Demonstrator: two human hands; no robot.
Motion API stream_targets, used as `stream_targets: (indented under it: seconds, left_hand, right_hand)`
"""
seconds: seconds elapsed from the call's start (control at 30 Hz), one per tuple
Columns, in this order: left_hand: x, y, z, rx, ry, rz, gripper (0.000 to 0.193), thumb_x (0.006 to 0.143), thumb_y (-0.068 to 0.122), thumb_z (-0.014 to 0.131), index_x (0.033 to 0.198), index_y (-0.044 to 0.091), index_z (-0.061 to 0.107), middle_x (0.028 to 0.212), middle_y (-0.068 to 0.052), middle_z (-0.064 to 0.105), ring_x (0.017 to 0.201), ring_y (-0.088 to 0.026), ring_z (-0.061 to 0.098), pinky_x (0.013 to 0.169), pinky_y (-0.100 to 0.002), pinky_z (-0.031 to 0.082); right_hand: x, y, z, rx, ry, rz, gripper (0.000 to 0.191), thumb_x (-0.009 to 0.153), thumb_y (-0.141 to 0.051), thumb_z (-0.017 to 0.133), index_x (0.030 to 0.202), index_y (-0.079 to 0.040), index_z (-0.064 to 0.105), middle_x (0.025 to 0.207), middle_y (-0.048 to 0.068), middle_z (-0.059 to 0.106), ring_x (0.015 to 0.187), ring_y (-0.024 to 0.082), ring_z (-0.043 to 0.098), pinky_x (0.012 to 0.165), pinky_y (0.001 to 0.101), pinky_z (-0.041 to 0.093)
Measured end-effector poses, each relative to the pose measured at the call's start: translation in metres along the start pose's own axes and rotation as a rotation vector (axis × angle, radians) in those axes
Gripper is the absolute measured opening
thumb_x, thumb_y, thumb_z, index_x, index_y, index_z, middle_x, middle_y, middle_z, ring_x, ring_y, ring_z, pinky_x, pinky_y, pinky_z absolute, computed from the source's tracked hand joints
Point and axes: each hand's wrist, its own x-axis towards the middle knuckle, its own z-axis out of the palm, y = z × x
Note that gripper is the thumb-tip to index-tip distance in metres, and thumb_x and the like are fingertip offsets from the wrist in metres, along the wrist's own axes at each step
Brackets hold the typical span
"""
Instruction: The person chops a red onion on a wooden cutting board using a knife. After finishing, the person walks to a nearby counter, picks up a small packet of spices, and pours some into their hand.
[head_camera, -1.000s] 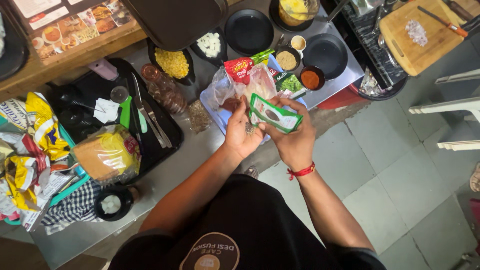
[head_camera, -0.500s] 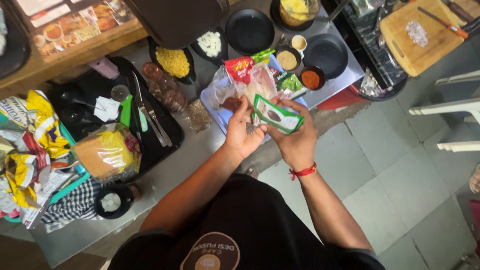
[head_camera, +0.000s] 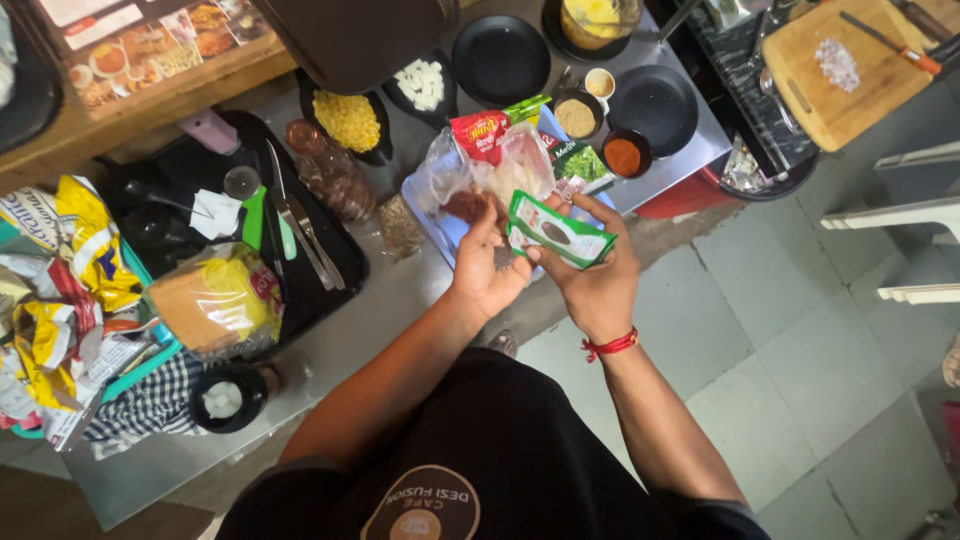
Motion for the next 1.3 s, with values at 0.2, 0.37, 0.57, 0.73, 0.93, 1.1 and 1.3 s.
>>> stream_targets:
  seconds: [0.2, 0.37, 0.57, 0.73, 0.93, 1.1, 1.3]
  left_hand:
    - [-0.001, -0.001, 0.001, -0.033, 0.012, -0.015, 0.051, 0.11, 0.045, 0.051, 0.139, 0.003, 0.054, 0.141, -0.017, 0.063, 0.124, -0.028, 0.063, 0.082, -0.035, 0.051]
    - [-0.002, -0.001, 0.002, -0.012, 0.069, 0.01, 0.049, 0.109, 0.043, 0.054, 0.139, 0.005, 0.056, 0.137, -0.014, 0.064, 0.122, -0.027, 0.063, 0.081, -0.033, 0.051]
    - [0.002, -0.003, -0.007, -0.065, -0.055, -0.015, 0.053, 0.113, 0.043, 0.051, 0.136, -0.004, 0.059, 0.137, -0.018, 0.065, 0.126, -0.029, 0.062, 0.096, -0.037, 0.053]
    - [0.003, -0.004, -0.017, 0.014, -0.063, -0.014, 0.06, 0.11, 0.047, 0.05, 0.131, -0.007, 0.065, 0.136, -0.018, 0.066, 0.13, -0.028, 0.059, 0.113, -0.042, 0.047]
    - [-0.007, -0.001, -0.012, -0.04, -0.072, 0.006, 0.064, 0.111, 0.049, 0.044, 0.135, -0.007, 0.062, 0.149, -0.02, 0.058, 0.14, -0.03, 0.053, 0.119, -0.042, 0.04]
    - [-0.015, 0.005, -0.001, -0.063, -0.161, 0.04, 0.064, 0.113, 0.048, 0.038, 0.136, -0.006, 0.063, 0.156, -0.02, 0.051, 0.15, -0.035, 0.043, 0.128, -0.047, 0.031]
    - [-0.051, 0.038, 0.003, -0.077, -0.351, 0.101, 0.062, 0.122, 0.046, 0.033, 0.135, -0.003, 0.067, 0.153, -0.018, 0.056, 0.153, -0.032, 0.044, 0.136, -0.046, 0.028]
  right_hand:
    - [-0.002, 0.003, -0.003, 0.063, 0.0, 0.012, 0.069, 0.079, 0.0, 0.089, 0.139, 0.0, 0.054, 0.126, 0.01, 0.07, 0.113, 0.014, 0.069, 0.098, 0.0284, 0.057]
    - [-0.003, 0.004, 0.001, 0.103, -0.002, 0.031, 0.067, 0.08, 0.005, 0.088, 0.138, 0.002, 0.054, 0.124, 0.011, 0.069, 0.113, 0.015, 0.069, 0.099, 0.0288, 0.057]
    - [0.001, 0.011, -0.002, 0.167, -0.004, 0.023, 0.067, 0.078, 0.005, 0.087, 0.135, 0.003, 0.053, 0.127, 0.01, 0.07, 0.115, 0.015, 0.069, 0.1, 0.0296, 0.057]
    - [0.004, 0.03, -0.003, 0.547, 0.023, 0.157, 0.059, 0.081, 0.008, 0.085, 0.132, 0.002, 0.056, 0.122, 0.011, 0.07, 0.111, 0.018, 0.07, 0.099, 0.0333, 0.059]
    - [-0.008, 0.048, 0.009, 1.15, 0.023, 0.425, 0.047, 0.091, -0.009, 0.077, 0.133, -0.004, 0.057, 0.12, 0.007, 0.071, 0.109, 0.02, 0.072, 0.094, 0.0356, 0.06]
    - [-0.011, 0.061, 0.004, 1.533, -0.002, 0.672, 0.051, 0.1, -0.045, 0.065, 0.13, -0.004, 0.06, 0.11, 0.007, 0.069, 0.094, 0.02, 0.071, 0.084, 0.0333, 0.061]
    - [-0.012, 0.108, -0.042, 1.426, -0.131, 0.758, 0.045, 0.109, -0.052, 0.056, 0.121, -0.009, 0.06, 0.096, 0.002, 0.058, 0.069, 0.012, 0.053, 0.054, 0.0239, 0.045]
